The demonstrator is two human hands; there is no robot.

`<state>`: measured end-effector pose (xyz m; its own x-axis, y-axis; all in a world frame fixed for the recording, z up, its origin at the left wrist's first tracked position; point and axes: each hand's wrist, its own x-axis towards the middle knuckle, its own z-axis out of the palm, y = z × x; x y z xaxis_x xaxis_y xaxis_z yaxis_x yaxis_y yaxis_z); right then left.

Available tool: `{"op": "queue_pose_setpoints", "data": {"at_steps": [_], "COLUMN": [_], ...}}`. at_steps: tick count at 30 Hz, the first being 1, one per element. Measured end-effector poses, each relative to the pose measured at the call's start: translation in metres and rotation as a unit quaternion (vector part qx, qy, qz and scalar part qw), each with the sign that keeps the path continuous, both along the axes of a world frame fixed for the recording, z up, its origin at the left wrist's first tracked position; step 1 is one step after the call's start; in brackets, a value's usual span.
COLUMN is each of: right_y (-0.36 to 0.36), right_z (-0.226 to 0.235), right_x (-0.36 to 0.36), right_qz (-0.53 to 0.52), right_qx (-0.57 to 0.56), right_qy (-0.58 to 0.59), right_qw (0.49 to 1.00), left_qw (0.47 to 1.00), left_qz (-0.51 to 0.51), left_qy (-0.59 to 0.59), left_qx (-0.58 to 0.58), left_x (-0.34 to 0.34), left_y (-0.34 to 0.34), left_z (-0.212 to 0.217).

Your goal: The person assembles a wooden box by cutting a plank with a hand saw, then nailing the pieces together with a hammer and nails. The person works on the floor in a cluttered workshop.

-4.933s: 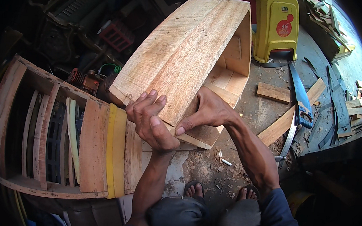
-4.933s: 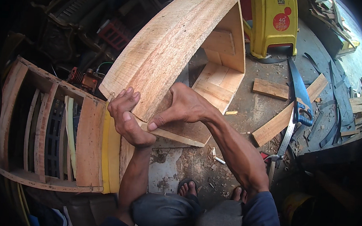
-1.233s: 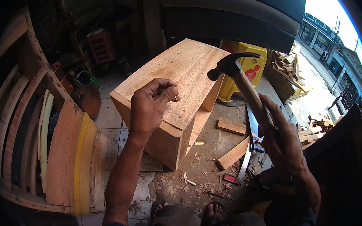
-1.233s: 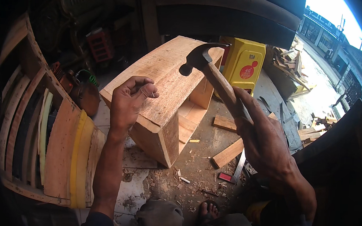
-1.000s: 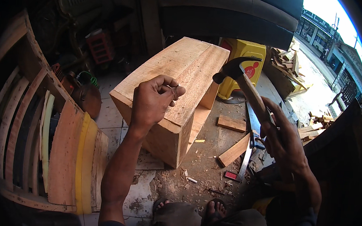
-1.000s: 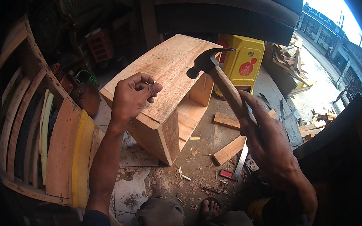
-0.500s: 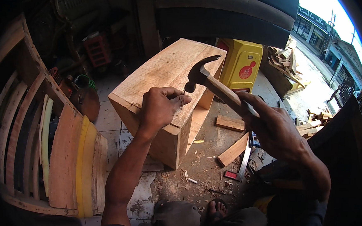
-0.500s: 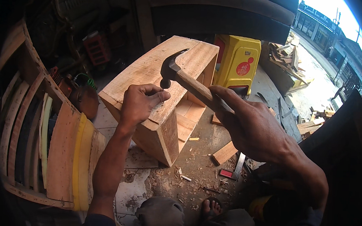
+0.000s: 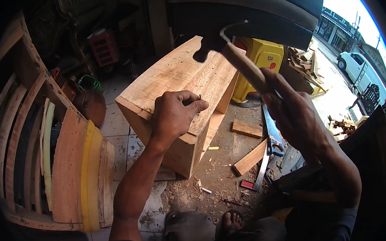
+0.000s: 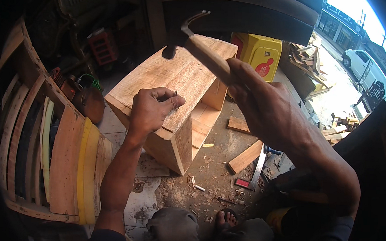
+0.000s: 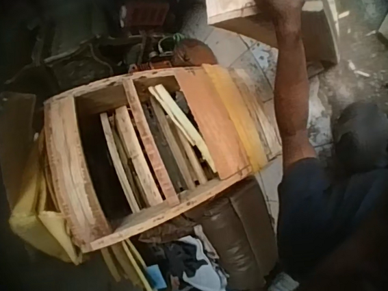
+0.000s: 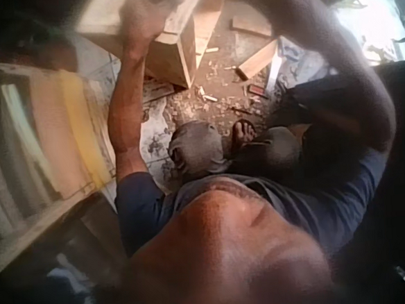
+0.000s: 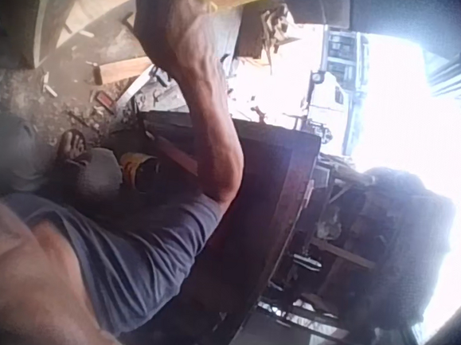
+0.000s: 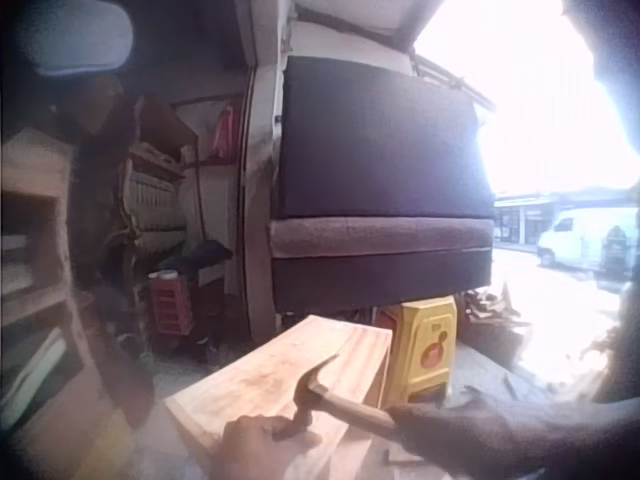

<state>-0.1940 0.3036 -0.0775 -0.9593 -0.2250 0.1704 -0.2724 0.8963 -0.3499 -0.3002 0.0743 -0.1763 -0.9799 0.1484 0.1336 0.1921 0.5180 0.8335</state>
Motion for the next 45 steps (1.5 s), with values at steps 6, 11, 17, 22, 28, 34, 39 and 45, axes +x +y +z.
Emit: {"op": "queue_pose_setpoints", "data": {"at_steps": [6,11,17,22,28,34,39,45], "right_y": [0.013,0.008,0.009,0.005,0.004,-0.012,0.011,-0.002], "right_z": [0.011,0.006,0.039,0.018,0.015,-0.024,0.009,-0.052], "right_x": [-0.003,-0.027,-0.013,0.013,-0.005,0.012,0.0,0.016], "right_qz": [-0.039,-0.036,-0.035,-0.104,-0.048,0.099,-0.106,0.005], "right_qx": [-0.116,-0.121,-0.079,-0.112,-0.207,0.071,-0.385,0.038], "right_qy": [0.041,0.08,0.03,0.113,0.113,-0.057,0.177,-0.119], "right_qw": [0.992,0.989,0.996,0.982,0.971,0.991,0.899,0.992], "left_qw": [0.995,0.893,0.9,0.919,0.883,0.901,0.905,0.903], "left_qz": [-0.079,0.109,0.14,0.096,0.15,0.116,0.119,0.121], "left_qy": [0.06,0.355,0.255,0.252,0.284,0.255,0.199,0.239], "left_qx": [0.031,-0.254,-0.324,-0.287,-0.341,-0.331,-0.356,-0.337], "left_x": [-0.013,-0.048,-0.051,-0.051,-0.048,-0.046,-0.043,-0.046], "left_y": [-0.006,-0.049,-0.044,-0.018,-0.049,-0.035,-0.045,-0.045], "left_z": [-0.008,-0.019,-0.033,-0.029,-0.036,-0.029,-0.017,-0.026]}}
